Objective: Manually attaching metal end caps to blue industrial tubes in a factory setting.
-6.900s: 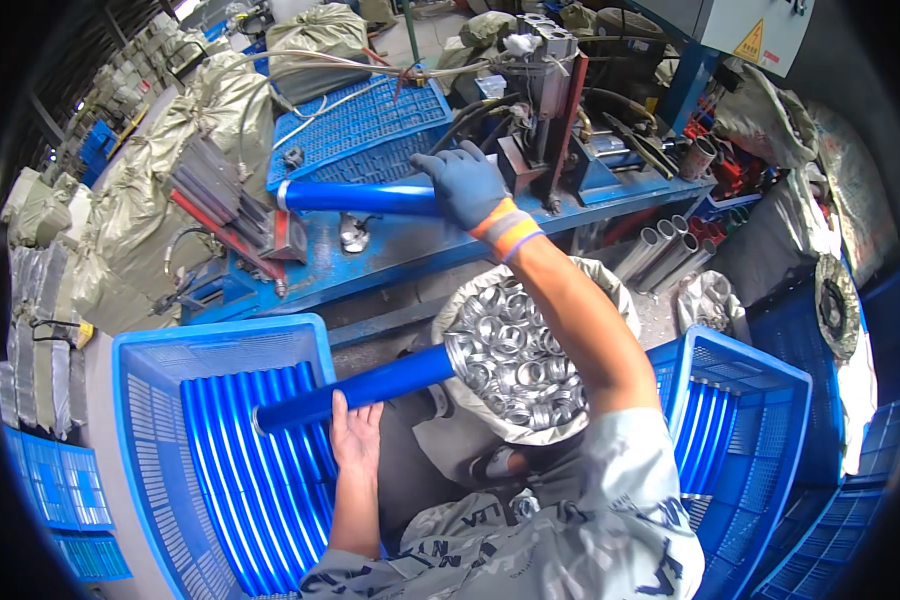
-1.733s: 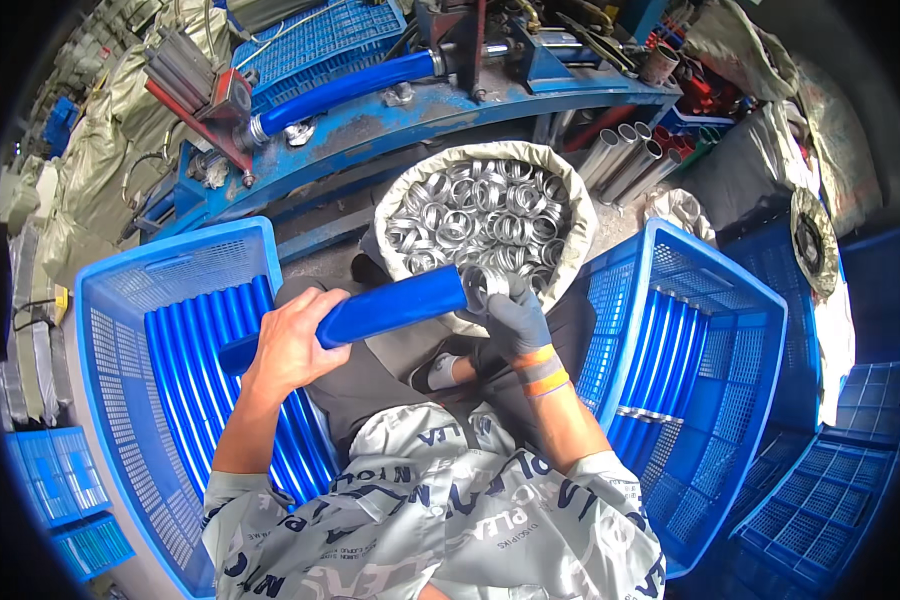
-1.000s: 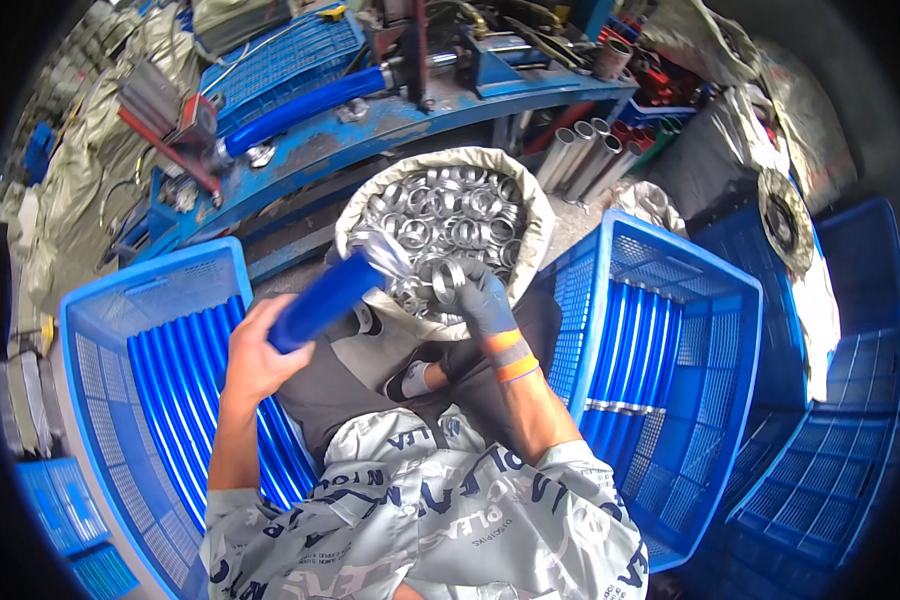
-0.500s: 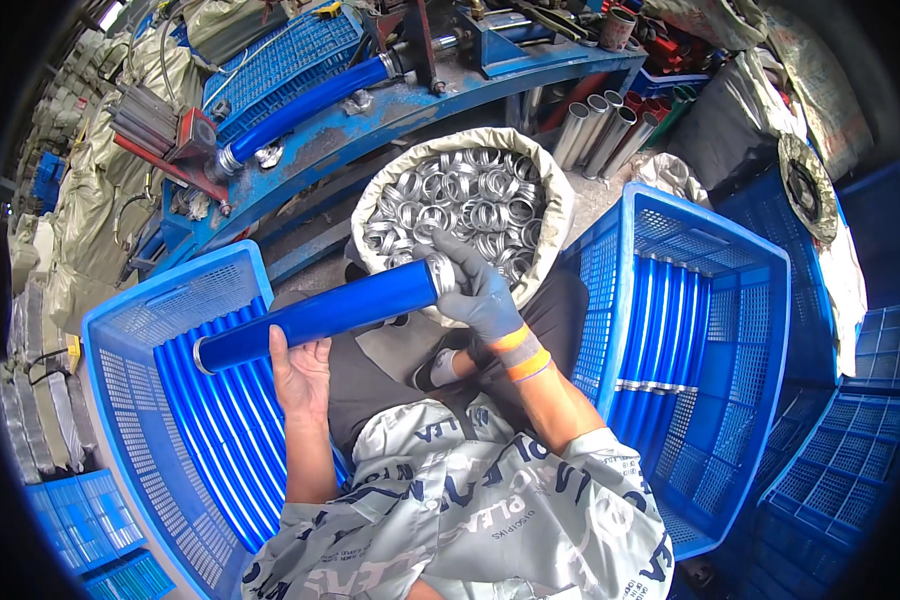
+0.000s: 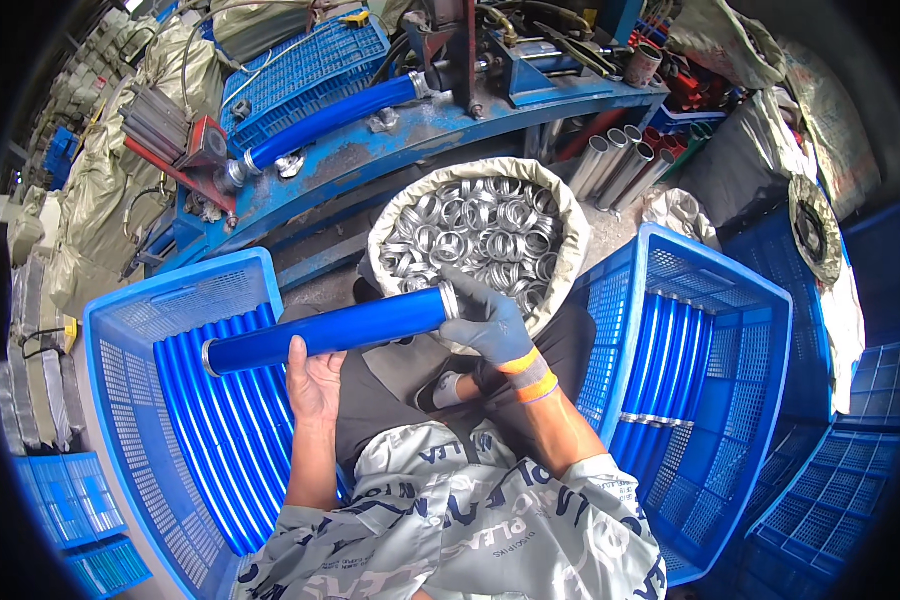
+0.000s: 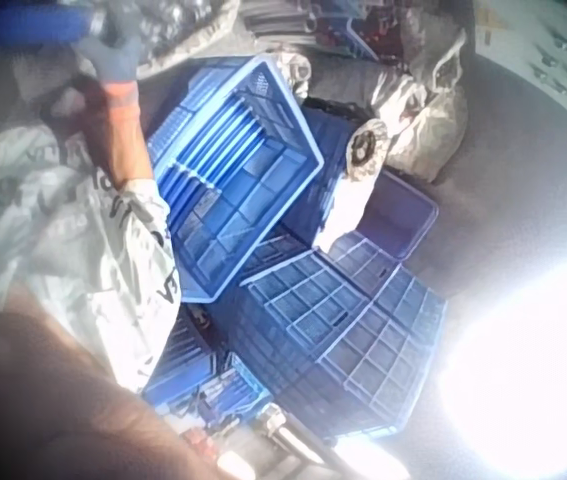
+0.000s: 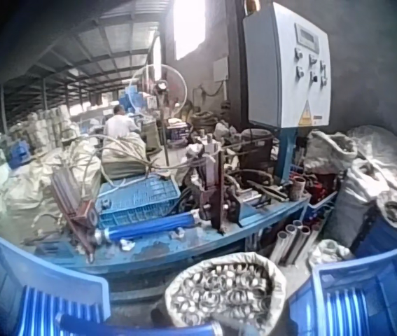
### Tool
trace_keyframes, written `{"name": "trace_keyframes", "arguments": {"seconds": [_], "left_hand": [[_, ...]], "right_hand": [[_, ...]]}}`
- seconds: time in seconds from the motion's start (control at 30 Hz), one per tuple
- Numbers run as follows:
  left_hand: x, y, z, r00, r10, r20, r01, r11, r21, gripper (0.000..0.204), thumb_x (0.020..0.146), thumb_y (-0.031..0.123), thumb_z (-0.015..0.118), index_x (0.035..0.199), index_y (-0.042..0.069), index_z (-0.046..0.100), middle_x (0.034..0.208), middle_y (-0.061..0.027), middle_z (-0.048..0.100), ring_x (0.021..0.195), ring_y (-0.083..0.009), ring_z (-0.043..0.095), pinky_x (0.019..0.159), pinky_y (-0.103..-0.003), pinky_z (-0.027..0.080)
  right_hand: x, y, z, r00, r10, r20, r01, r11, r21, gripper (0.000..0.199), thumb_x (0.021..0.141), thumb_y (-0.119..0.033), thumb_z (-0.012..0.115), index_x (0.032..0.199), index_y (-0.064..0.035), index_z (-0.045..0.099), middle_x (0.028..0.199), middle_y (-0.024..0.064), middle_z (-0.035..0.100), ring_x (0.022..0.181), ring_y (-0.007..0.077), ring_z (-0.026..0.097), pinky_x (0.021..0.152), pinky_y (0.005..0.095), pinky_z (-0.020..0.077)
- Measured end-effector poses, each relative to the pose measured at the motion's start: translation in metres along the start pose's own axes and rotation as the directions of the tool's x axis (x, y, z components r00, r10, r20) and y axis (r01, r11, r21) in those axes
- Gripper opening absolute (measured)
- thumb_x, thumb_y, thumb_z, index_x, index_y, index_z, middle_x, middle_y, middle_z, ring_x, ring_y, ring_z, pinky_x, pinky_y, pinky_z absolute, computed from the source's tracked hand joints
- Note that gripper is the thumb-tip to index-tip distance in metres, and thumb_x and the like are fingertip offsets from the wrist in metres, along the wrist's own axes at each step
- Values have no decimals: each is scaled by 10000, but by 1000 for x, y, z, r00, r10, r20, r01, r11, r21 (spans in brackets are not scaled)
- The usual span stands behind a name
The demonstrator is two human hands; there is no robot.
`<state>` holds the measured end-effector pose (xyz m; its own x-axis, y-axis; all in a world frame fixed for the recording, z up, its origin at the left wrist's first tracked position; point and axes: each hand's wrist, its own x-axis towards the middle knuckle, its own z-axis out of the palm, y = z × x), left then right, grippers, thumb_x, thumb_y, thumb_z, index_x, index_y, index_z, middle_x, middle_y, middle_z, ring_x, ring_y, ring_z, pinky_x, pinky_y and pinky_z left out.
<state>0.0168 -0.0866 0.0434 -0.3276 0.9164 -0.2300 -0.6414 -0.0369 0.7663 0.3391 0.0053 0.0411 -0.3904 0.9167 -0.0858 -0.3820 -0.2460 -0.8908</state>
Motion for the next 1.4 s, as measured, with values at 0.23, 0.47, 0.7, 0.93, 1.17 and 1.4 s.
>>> {"name": "trace_keyframes", "arguments": {"seconds": [0.23,0.47,0.7,0.93,1.17,1.4], "left_hand": [[27,-4,-37,996,-16,-90,7,995,-103,554,1122,476,786,1486,75,673,1476,-134,753,1349,-276,743,1140,-469,634],[44,43,-82,974,-47,-223,-23,954,-300,732,1130,620,704,1583,54,605,1586,-101,666,1436,-255,643,1192,-439,549],[6,94,-129,949,109,-295,-211,916,-342,580,1155,429,746,1516,-15,648,1555,-147,681,1463,-280,639,1250,-430,533],[17,106,-161,920,152,-362,-230,956,-184,568,1163,461,734,1545,51,638,1541,-115,682,1467,-259,621,1225,-441,503],[118,80,-92,981,82,-176,-101,990,-97,614,1173,398,738,1604,2,552,1625,-169,612,1577,-337,548,1350,-535,451],[369,21,147,991,98,-90,-109,985,-136,859,982,317,984,1611,-18,505,1587,-196,634,1454,-451,649,1207,-620,582]], "right_hand": [[43,-7,27,999,18,28,-19,999,35,964,923,64,911,1769,31,450,1646,133,640,1486,219,620,1268,395,506],[256,-57,61,959,-258,116,280,818,-503,807,1010,-220,902,1704,-2,552,1708,203,595,1543,278,597,1280,409,479],[466,-28,113,839,-409,360,185,-407,-894,722,1005,-327,793,1675,-186,566,1726,134,561,1568,388,545,1237,658,462],[500,-49,92,807,-525,270,24,-427,-904,458,1043,-234,683,1499,-266,672,1438,46,717,1464,339,603,1190,750,418],[303,-216,122,333,-854,400,615,-124,-778,770,726,-161,899,1472,-86,724,1215,198,770,1087,408,787,972,475,647],[72,-170,1,590,-710,-383,491,693,-528,619,851,-86,840,1415,9,603,1138,102,730,1038,201,756,917,373,635]]}}
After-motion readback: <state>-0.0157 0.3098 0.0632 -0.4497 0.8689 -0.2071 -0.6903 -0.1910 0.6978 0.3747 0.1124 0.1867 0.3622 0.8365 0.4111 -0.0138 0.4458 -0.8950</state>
